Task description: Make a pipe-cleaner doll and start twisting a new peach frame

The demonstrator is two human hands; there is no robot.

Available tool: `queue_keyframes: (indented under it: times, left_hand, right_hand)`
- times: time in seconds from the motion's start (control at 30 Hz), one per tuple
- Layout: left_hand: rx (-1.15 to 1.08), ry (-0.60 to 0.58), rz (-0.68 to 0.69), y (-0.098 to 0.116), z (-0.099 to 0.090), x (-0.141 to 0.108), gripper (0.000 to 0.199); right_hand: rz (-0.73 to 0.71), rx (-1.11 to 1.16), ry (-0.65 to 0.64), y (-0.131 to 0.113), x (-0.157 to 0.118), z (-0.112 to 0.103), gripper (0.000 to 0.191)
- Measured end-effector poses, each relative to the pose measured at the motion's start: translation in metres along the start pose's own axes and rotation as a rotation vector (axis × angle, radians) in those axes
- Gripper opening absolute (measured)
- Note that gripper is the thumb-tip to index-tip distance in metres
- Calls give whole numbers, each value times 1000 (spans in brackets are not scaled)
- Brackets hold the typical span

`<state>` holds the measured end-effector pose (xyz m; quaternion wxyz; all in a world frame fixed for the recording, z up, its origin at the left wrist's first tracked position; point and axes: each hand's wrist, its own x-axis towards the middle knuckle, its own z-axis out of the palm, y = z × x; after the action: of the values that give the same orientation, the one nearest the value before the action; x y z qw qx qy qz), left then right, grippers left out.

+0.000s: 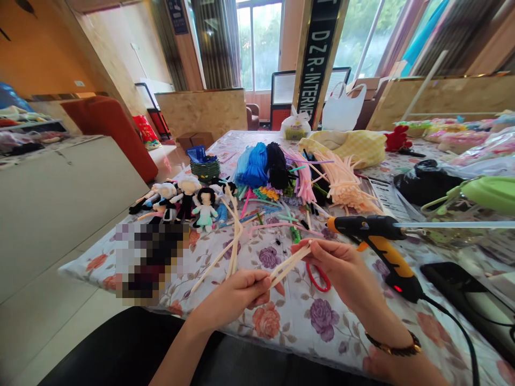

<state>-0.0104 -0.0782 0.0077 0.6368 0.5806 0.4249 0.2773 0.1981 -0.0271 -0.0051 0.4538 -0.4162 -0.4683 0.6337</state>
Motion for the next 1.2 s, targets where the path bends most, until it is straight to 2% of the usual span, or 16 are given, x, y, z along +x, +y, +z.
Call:
queue_keyframes:
  times: [0.3,0.53,0.7,0.8,0.97,1.1,1.2]
  left_hand:
    - [31,7,-32,-3,5,3,32]
    - [-7,-5,-67,-8,9,8,30]
    - [-28,78,-21,-10,5,11,28]
    - [-16,212,21,-10,3,13,27]
    - [-32,623,124,-9,4,15,24]
    - [-66,878,241,-8,12,16,20]
    - [-91,1005,302,-6,19,15,22]
  right_hand:
    - [-48,129,109,0,1,6,16]
    - [-80,170,107,4,2,6,16]
    - [-120,162,93,4,5,4,17]
    - [-156,177,85,2,6,3,16]
    - [-204,146,112,1,6,4,14]
    - [-221,-1,195,3,6,3,16]
    - [-247,-142,242,4,6,2,19]
